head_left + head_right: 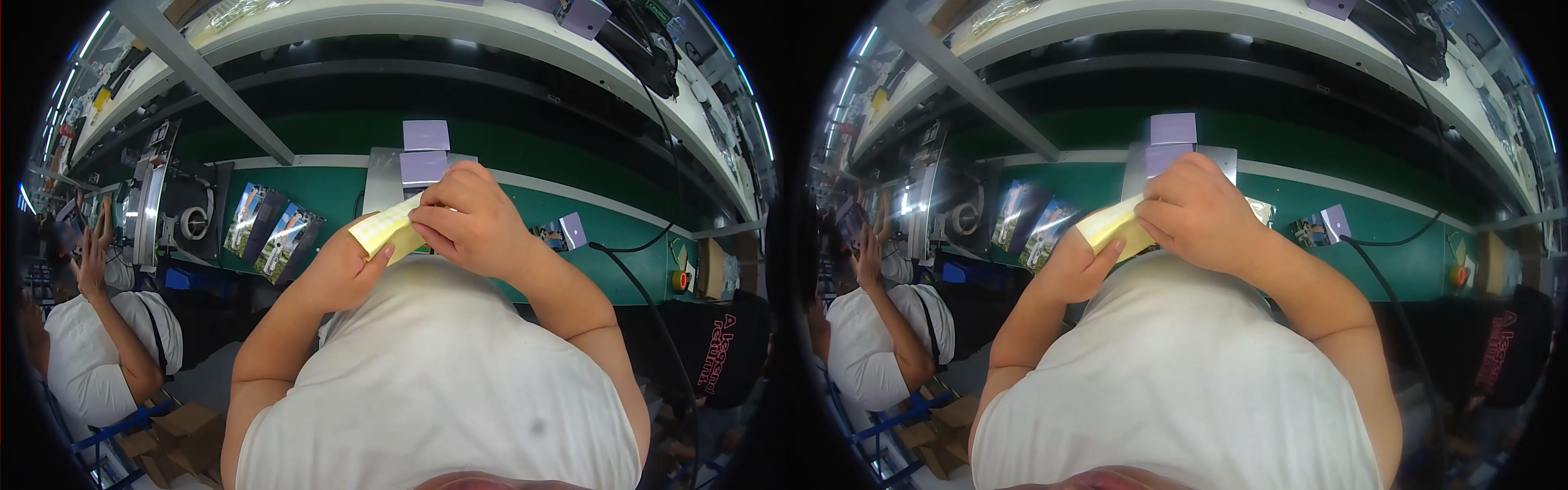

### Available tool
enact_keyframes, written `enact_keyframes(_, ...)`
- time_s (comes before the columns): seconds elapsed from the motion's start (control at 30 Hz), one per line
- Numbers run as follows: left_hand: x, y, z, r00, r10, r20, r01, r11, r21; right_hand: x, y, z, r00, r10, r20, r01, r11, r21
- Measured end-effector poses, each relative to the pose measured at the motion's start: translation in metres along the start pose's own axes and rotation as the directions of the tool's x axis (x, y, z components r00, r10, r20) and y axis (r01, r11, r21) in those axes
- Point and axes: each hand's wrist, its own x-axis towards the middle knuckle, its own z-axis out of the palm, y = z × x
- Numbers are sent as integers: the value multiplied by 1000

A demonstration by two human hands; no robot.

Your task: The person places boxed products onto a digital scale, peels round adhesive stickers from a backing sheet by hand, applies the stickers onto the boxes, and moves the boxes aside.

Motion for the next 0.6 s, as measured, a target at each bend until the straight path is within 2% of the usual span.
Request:
enact_keyframes(0.03,0,1,-3,1000,-2,2,2,1000,-2,1,0,-1,1000,3,1,-3,1000,1)
enact_keyframes(0.13,1,4,-10,997,-45,58,36,989,145,4,1,-4,998,-26,59,24,999,27)
enact_keyframes(0.3,1,-2,-11,997,-41,65,32,990,137,3,3,0,998,-18,53,15,998,58)
enact_keyframes(0.43,-5,-23,-9,997,-10,76,-2,988,153,-4,23,2,1000,6,-11,-5,999,54)
enact_keyframes(0.53,-19,-39,-7,987,-156,49,161,978,-135,-20,68,19,985,167,-47,-172,970,-172)
enact_keyframes(0.6,-26,-44,-5,979,-199,42,203,963,-177,-23,85,32,984,177,-8,-174,960,-220)
